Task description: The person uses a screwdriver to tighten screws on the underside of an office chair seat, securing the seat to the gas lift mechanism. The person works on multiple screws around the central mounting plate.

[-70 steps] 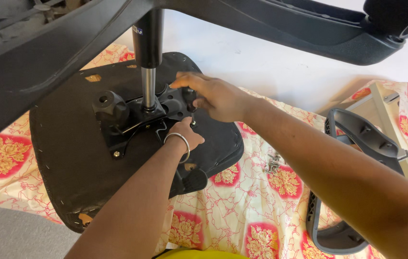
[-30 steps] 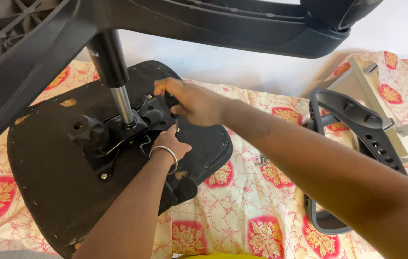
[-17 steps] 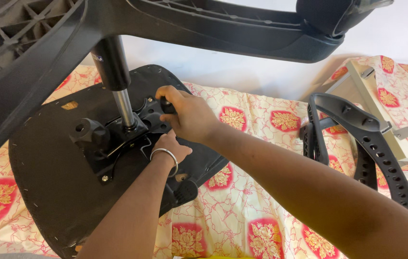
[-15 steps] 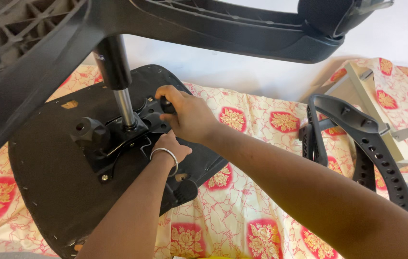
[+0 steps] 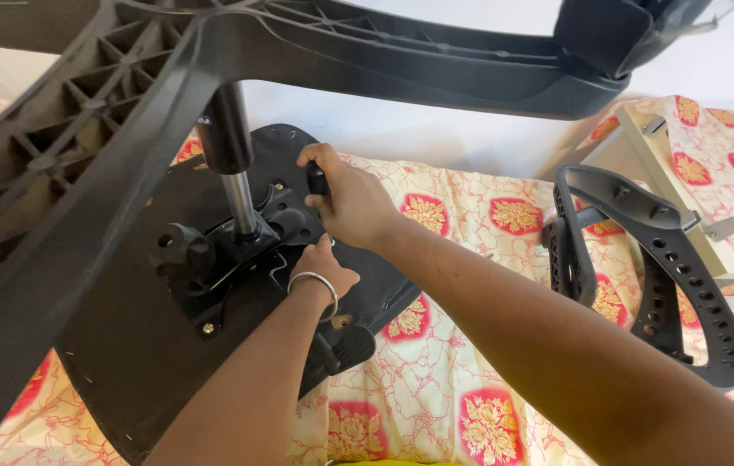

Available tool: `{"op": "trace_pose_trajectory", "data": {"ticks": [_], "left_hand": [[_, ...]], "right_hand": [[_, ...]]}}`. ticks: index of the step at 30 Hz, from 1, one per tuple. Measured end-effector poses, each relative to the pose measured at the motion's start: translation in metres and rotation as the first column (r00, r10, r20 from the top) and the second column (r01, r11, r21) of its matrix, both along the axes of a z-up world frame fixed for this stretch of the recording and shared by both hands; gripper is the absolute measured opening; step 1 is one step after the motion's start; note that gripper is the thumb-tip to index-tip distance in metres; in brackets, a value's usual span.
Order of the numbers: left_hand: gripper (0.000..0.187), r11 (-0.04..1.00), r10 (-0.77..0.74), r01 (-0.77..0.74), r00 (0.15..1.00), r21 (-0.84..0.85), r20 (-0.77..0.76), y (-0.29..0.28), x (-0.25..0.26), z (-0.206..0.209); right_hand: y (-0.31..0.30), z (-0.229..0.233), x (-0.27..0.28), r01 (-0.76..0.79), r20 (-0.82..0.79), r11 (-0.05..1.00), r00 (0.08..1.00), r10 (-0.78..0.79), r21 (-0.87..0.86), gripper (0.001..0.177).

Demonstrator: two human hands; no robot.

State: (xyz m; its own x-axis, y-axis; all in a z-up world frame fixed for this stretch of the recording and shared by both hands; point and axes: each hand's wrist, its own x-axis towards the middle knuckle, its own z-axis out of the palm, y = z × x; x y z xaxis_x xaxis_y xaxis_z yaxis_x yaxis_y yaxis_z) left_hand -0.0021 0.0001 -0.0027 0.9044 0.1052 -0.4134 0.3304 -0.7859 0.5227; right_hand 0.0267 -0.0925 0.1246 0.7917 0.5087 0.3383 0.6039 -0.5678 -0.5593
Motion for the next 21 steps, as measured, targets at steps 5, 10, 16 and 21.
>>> {"op": "trace_pose_trajectory", "data": {"ticks": [5, 10, 16, 21], "left_hand": [[0.102, 1.0, 0.007, -0.006, 0.998, -0.023, 0.055, 0.003, 0.001, -0.002], [0.1, 1.0, 0.008, -0.007, 0.999, -0.027, 0.038, 0.003, 0.0, 0.003], [0.09, 1.0, 0.008, -0.009, 1.0, -0.026, -0.016, 0.002, -0.001, 0.015], [0.086, 0.999, 0.016, -0.017, 1.0, -0.034, -0.018, 0.002, -0.003, 0.018]], "right_hand": [[0.007, 0.001, 0.004, 0.053, -0.087, 0.998, 0.995, -0.056, -0.046, 0.054], [0.011, 0.001, 0.002, 0.086, -0.089, 0.995, 0.992, -0.09, -0.048, 0.054], [0.013, -0.006, -0.011, 0.174, 0.012, 0.985, 0.985, -0.175, 0.017, 0.058], [0.008, -0.008, -0.015, 0.164, -0.003, 0.986, 0.987, -0.164, 0.025, 0.056]]}}
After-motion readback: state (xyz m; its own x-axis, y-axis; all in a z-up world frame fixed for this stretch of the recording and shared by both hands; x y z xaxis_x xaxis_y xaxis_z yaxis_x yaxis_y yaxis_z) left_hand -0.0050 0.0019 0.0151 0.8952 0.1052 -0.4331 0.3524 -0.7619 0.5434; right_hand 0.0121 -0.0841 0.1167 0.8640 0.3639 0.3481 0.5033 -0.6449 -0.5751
